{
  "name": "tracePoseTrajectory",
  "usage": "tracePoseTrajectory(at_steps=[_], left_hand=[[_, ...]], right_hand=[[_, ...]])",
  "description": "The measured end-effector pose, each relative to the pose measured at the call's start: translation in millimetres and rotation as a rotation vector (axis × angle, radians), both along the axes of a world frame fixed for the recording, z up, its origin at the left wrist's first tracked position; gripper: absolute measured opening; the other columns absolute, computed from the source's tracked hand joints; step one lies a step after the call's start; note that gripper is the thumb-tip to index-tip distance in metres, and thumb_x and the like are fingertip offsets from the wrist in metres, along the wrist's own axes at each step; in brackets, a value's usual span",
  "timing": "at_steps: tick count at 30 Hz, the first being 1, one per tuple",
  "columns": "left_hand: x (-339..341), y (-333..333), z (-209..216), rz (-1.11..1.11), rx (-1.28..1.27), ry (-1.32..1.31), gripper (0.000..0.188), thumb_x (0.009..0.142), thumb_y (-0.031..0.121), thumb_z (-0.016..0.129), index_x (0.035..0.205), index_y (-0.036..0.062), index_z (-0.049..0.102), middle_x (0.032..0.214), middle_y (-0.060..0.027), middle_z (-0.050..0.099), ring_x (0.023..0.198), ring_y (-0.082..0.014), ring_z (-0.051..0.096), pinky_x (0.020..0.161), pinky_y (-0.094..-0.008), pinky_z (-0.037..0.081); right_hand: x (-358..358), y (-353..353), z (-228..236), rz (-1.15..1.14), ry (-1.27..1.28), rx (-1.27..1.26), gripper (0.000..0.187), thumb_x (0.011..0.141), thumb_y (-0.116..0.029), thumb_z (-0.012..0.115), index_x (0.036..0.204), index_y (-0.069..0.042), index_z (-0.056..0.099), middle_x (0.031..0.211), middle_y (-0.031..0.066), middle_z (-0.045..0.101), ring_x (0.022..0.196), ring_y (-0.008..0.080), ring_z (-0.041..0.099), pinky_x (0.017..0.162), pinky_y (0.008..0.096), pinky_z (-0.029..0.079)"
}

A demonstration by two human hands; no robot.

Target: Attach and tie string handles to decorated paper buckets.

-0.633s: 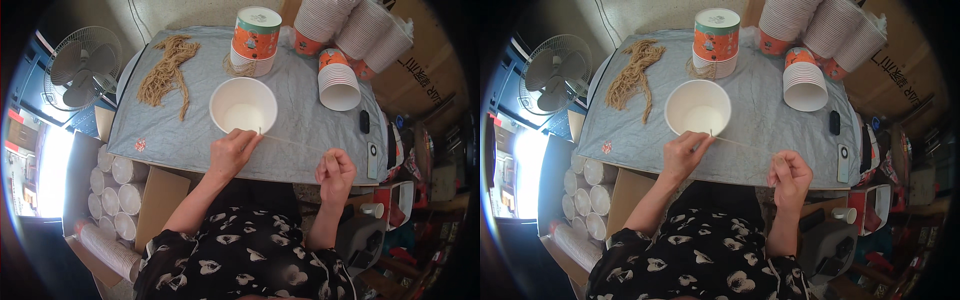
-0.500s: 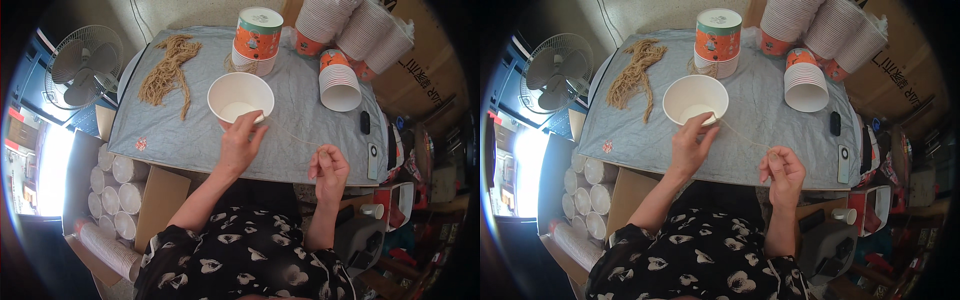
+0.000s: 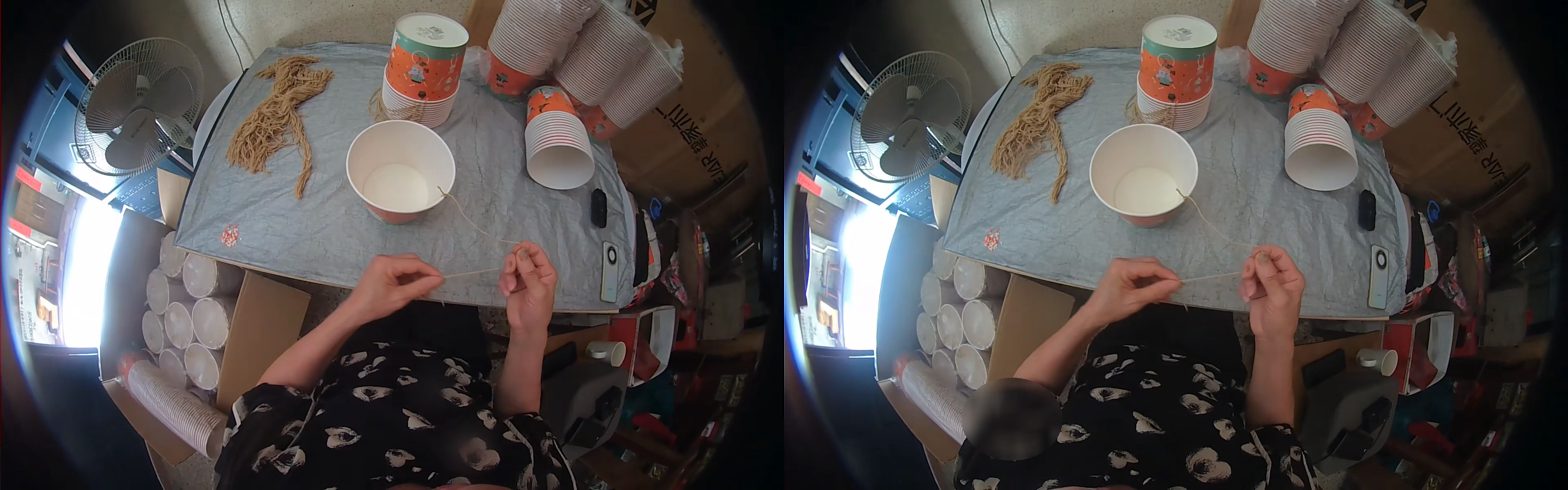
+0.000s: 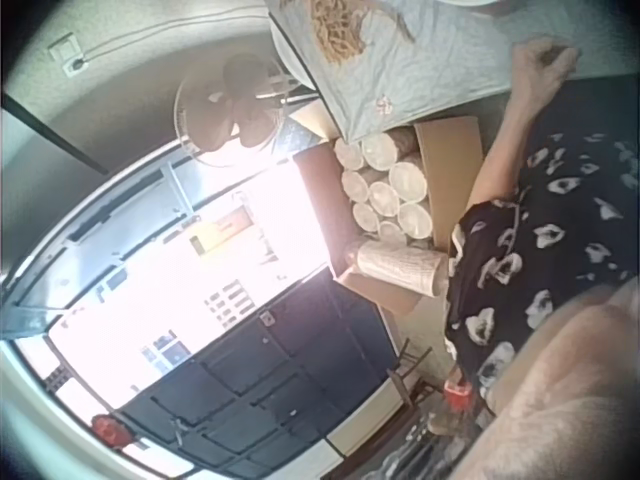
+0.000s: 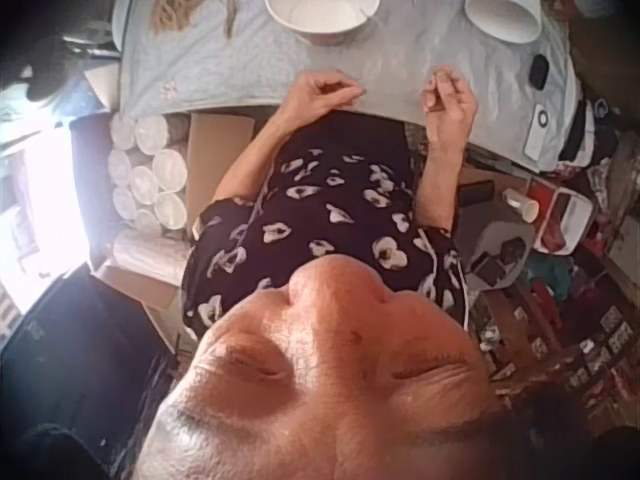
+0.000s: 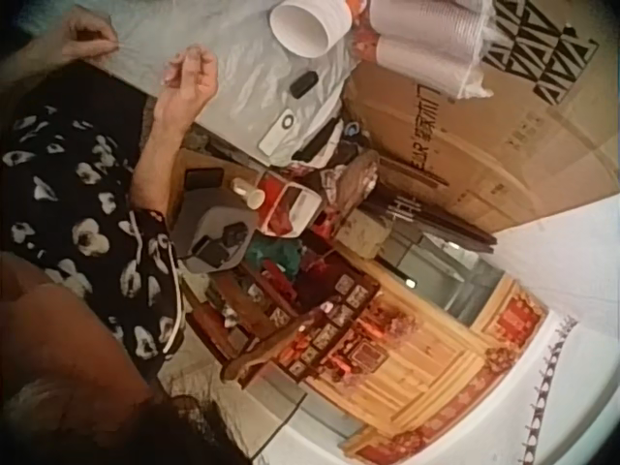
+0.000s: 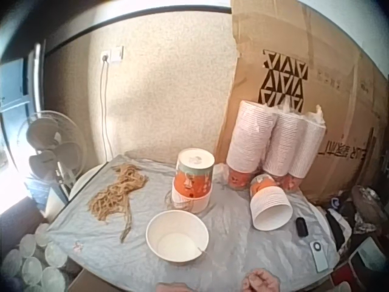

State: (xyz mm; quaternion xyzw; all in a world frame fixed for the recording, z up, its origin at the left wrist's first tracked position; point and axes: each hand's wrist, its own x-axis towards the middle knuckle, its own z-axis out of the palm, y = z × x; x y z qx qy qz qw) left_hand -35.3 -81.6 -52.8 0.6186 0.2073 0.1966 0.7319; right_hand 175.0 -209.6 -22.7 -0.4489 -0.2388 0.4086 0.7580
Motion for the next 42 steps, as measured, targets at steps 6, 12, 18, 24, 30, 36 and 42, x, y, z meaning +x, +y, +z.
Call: tracePoseTrajectory(at_steps=[6, 12, 18, 24, 30, 36, 42], left_hand=[[-38.4, 17.0, -6.1, 0.281, 0.298, 0.158, 0.011, 0.091, 0.014, 0.076, 0.093, 0.0031, 0.076, 0.081, 0.0, 0.067, 0.065, -0.0049, 0.055, 0.059, -0.0226, 0.045], [-45.4, 17.2, 3.7, 0.279, 0.548, 0.247, 0.007, 0.088, 0.01, 0.076, 0.089, 0.0035, 0.075, 0.08, -0.005, 0.067, 0.064, -0.0133, 0.062, 0.058, -0.0279, 0.049], [-22.7, 3.6, 10.4, 0.153, 0.763, 0.19, 0.005, 0.086, 0.008, 0.075, 0.089, 0.0047, 0.073, 0.08, -0.0086, 0.066, 0.071, -0.0243, 0.067, 0.063, -0.0333, 0.052], [-16.4, 13.5, 17.8, 0.12, 0.743, 0.132, 0.008, 0.087, 0.013, 0.074, 0.088, 0.005, 0.072, 0.082, -0.0097, 0.066, 0.069, -0.0285, 0.066, 0.06, -0.0371, 0.053], [-20.1, 22.7, 29.0, 0.042, 0.738, 0.149, 0.008, 0.087, 0.012, 0.074, 0.089, 0.0047, 0.073, 0.08, -0.009, 0.066, 0.069, -0.0264, 0.066, 0.06, -0.035, 0.052], [-20.7, 23.1, 43.3, -0.028, 0.722, 0.175, 0.007, 0.085, 0.008, 0.076, 0.092, 0.0049, 0.074, 0.084, -0.0063, 0.069, 0.073, -0.0195, 0.068, 0.062, -0.0308, 0.052], [-34.3, 74.8, 66.2, 0.313, 1.323, 0.313, 0.034, 0.081, 0.011, 0.078, 0.114, 0.0114, 0.069, 0.128, -0.0051, 0.061, 0.081, -0.024, 0.068, 0.068, -0.0345, 0.058]], right_hand=[[15.8, 8.9, -36.5, -0.038, 0.251, 0.001, 0.011, 0.1, -0.01, 0.06, 0.107, -0.002, 0.063, 0.078, 0.0038, 0.059, 0.058, 0.0085, 0.047, 0.049, 0.0233, 0.036], [-5.0, 27.4, -51.5, -0.223, -0.544, -0.364, 0.034, 0.099, -0.011, 0.059, 0.131, 0.001, 0.059, 0.112, 0.0104, 0.071, 0.076, 0.0109, 0.061, 0.062, 0.0246, 0.05], [-56.9, 23.0, -26.6, 0.286, -0.673, -0.231, 0.033, 0.103, -0.014, 0.054, 0.133, -0.001, 0.058, 0.094, 0.0066, 0.066, 0.075, 0.0115, 0.063, 0.064, 0.0258, 0.052], [-56.8, 19.5, -45.4, 0.386, -0.273, -0.298, 0.021, 0.103, -0.017, 0.058, 0.112, 0.001, 0.065, 0.082, 0.0021, 0.066, 0.068, 0.0073, 0.06, 0.06, 0.0206, 0.049], [-51.8, 19.6, -39.4, 0.355, -0.26, -0.237, 0.01, 0.097, -0.008, 0.066, 0.101, 0.001, 0.07, 0.077, -0.0003, 0.063, 0.063, 0.0051, 0.056, 0.057, 0.0196, 0.046], [-49.8, 19.7, -38.3, 0.346, -0.327, -0.157, 0.007, 0.094, -0.005, 0.07, 0.096, 0.001, 0.072, 0.084, -0.0011, 0.065, 0.073, 0.004, 0.056, 0.064, 0.0189, 0.044], [-15.4, 10.7, -16.2, 0.067, -0.422, -0.172, 0.005, 0.09, 0.0, 0.072, 0.094, 0.0, 0.075, 0.085, -0.0024, 0.065, 0.075, 0.0043, 0.056, 0.066, 0.0198, 0.044]])
